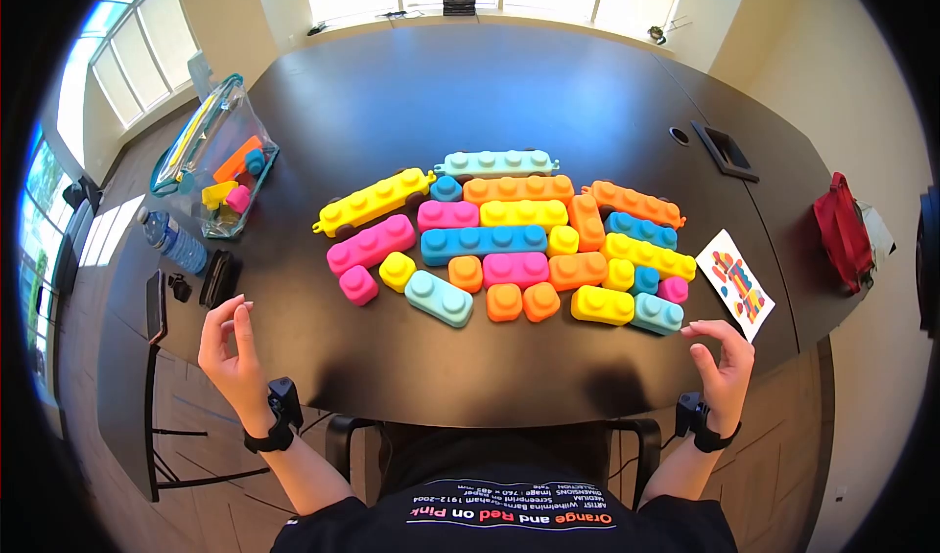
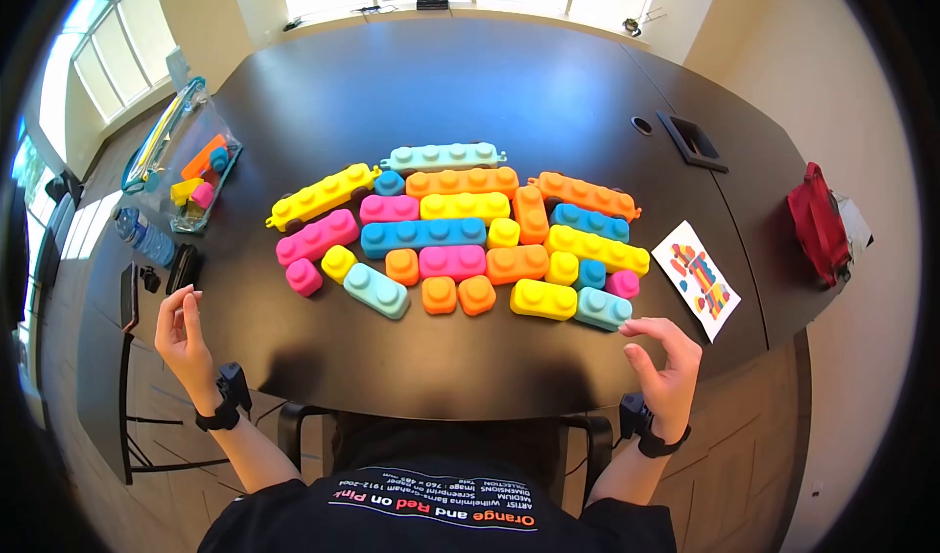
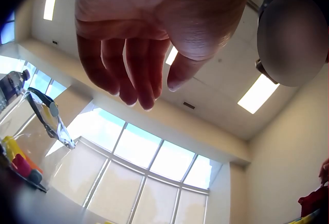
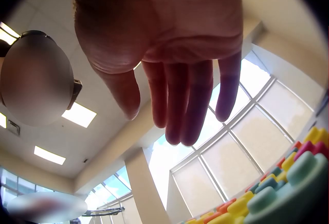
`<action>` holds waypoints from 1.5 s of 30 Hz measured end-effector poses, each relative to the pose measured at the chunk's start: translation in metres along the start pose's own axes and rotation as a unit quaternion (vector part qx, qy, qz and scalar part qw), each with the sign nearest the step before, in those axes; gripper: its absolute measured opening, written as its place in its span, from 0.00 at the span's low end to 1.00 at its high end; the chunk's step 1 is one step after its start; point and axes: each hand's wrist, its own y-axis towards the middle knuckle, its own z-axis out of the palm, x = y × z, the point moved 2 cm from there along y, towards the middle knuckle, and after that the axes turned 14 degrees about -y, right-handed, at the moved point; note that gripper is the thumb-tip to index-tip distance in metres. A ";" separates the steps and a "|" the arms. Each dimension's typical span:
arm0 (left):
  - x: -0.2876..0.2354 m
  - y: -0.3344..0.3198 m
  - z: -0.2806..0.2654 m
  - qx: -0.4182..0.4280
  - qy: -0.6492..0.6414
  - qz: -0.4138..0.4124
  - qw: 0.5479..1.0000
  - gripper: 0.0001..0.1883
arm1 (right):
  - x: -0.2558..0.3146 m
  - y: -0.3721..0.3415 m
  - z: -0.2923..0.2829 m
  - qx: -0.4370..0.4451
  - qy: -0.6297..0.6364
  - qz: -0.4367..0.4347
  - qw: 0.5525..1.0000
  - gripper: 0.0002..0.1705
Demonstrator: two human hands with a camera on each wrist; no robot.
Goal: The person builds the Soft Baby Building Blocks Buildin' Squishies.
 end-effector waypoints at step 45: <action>-0.080 -0.026 0.165 0.569 0.009 0.163 0.806 0.35 | 0.048 0.046 0.039 0.111 -0.063 -0.144 0.981 0.22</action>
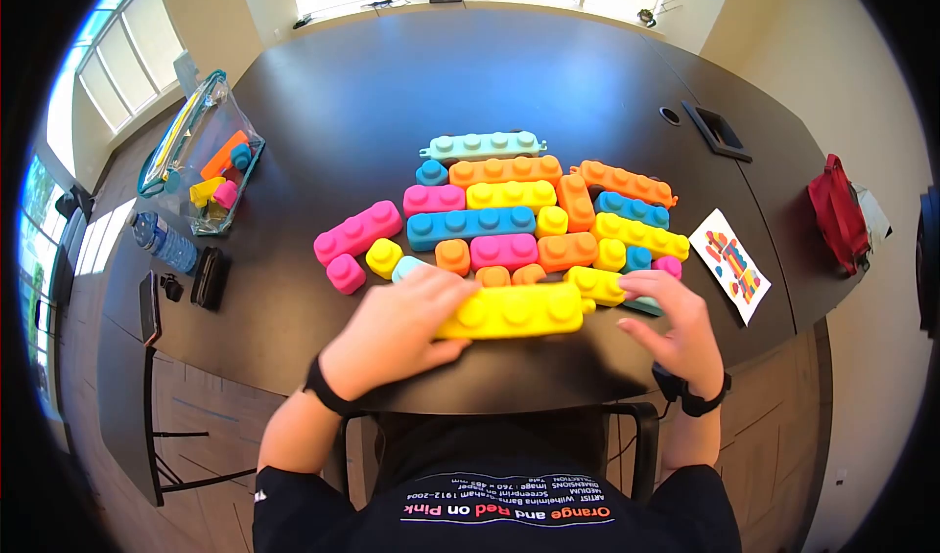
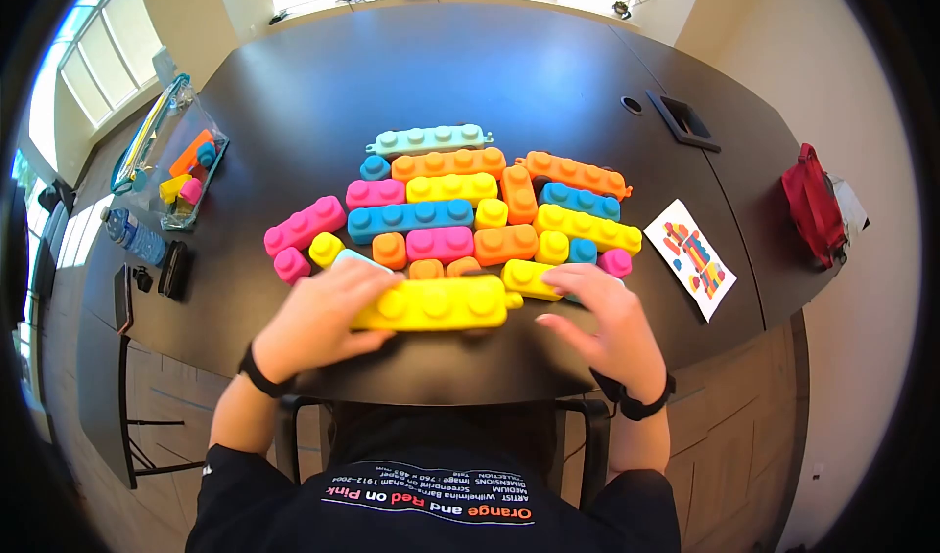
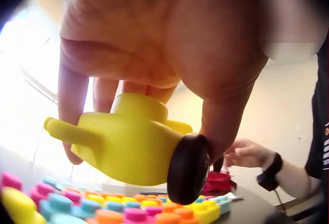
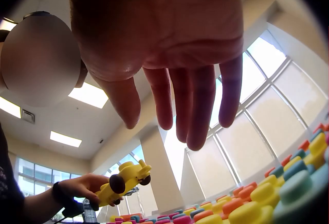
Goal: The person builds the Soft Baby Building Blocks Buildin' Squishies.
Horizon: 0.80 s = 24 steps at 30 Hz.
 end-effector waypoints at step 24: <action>-0.001 0.010 0.060 -0.005 0.072 -0.032 0.997 0.30 | -0.011 0.004 0.068 0.128 -0.080 -0.026 0.988 0.20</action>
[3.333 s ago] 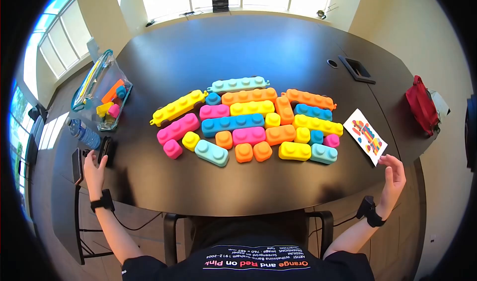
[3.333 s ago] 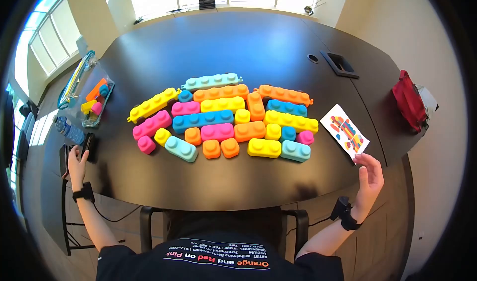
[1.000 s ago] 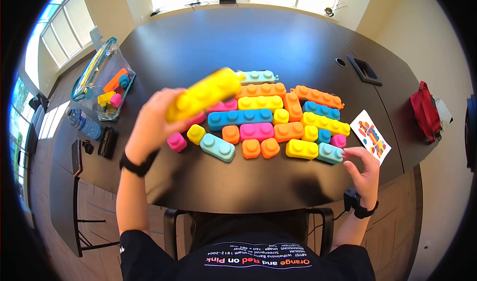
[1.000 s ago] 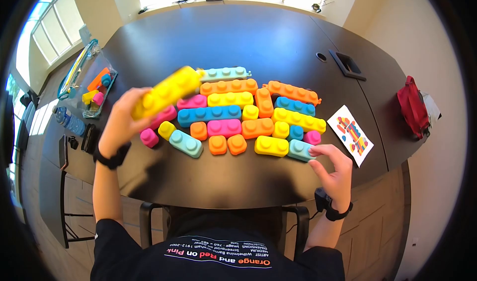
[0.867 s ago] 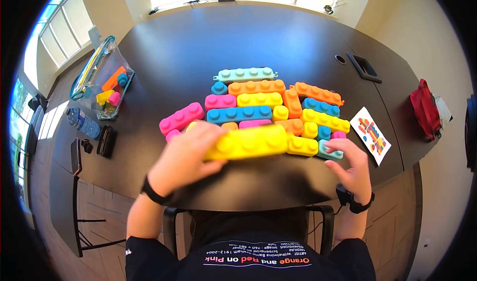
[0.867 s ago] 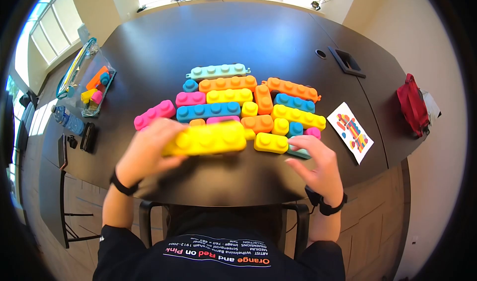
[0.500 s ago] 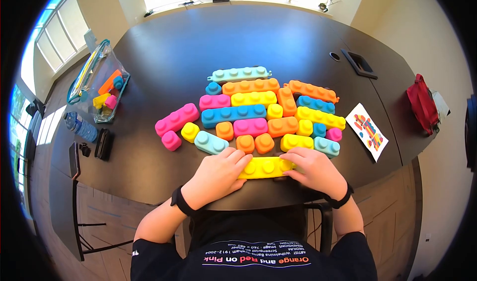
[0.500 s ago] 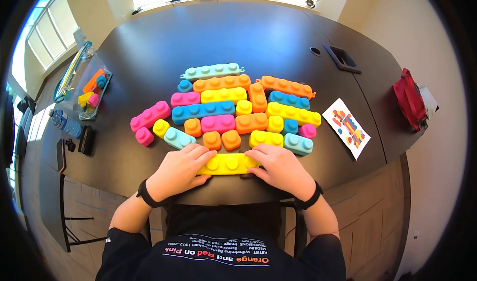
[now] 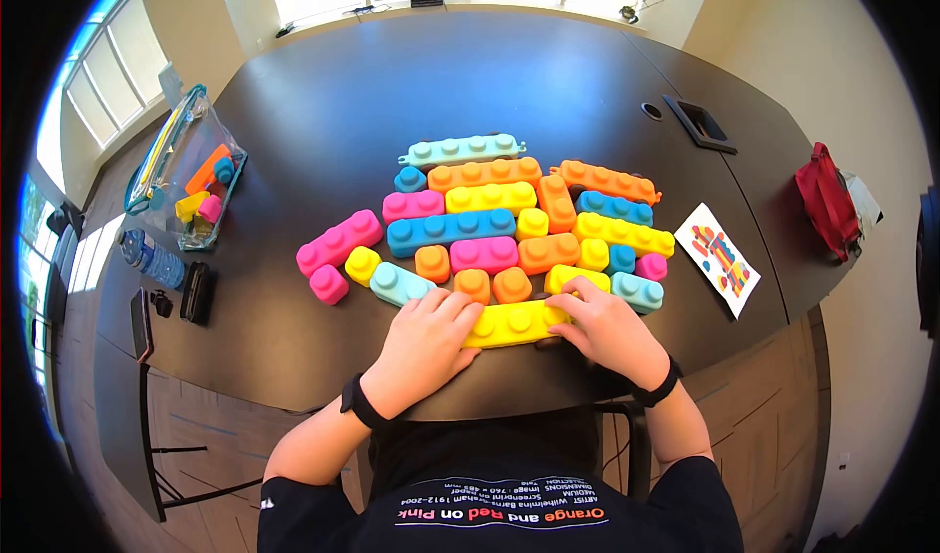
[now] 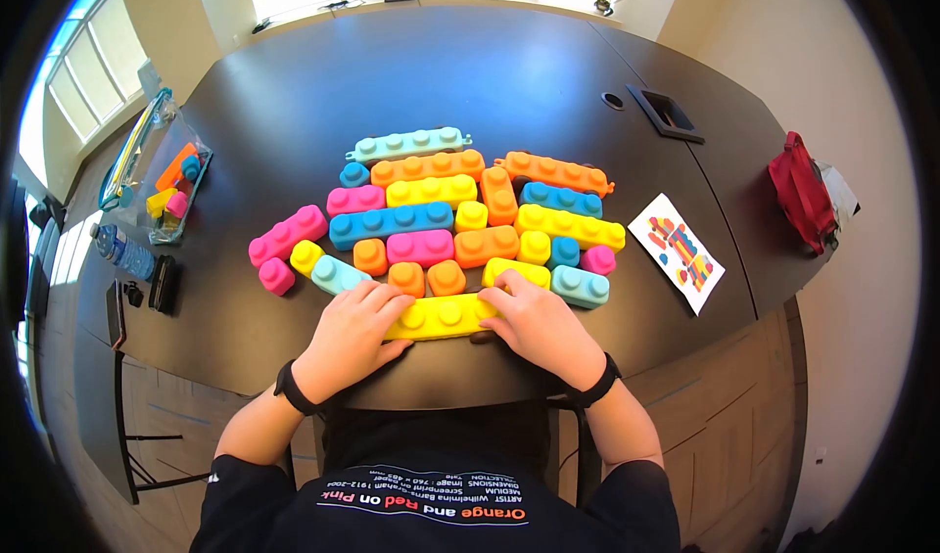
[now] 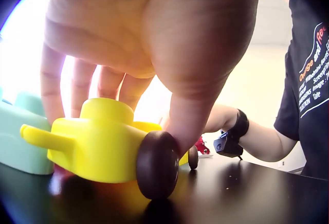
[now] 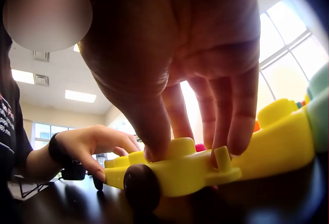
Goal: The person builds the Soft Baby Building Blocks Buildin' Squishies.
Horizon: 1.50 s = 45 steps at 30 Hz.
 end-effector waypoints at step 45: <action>0.032 -0.031 -0.050 -0.071 -0.221 -0.028 0.972 0.27 | 0.006 0.006 0.008 -0.016 0.002 0.016 1.000 0.20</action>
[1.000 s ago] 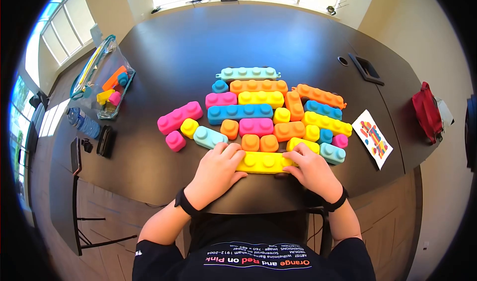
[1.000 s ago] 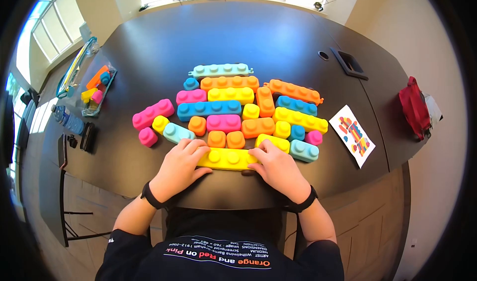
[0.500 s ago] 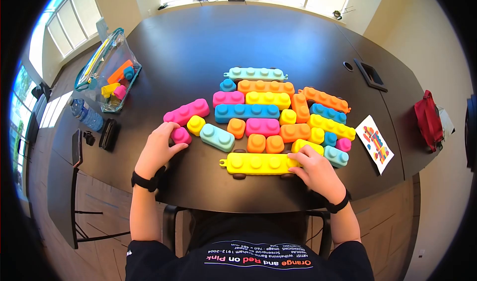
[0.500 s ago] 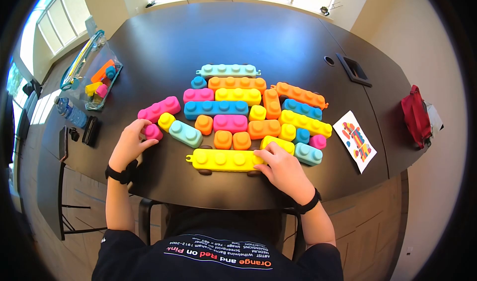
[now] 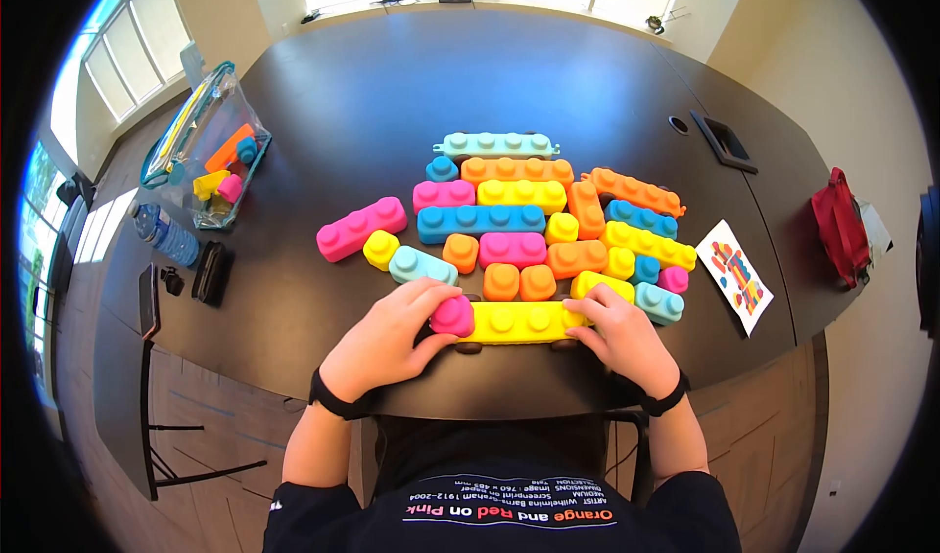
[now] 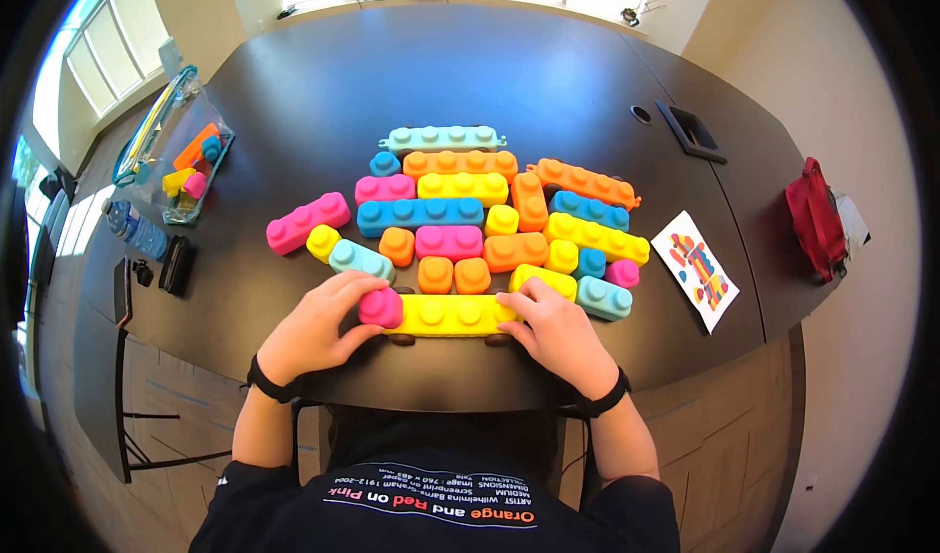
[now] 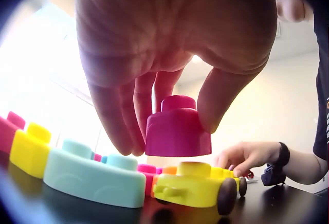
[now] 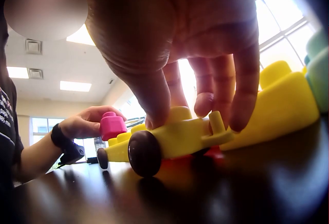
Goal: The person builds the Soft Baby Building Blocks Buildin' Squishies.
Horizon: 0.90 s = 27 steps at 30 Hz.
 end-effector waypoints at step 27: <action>-0.002 0.008 0.029 -0.015 0.032 -0.018 0.999 0.25 | -0.001 0.000 0.001 -0.003 0.002 -0.011 1.000 0.19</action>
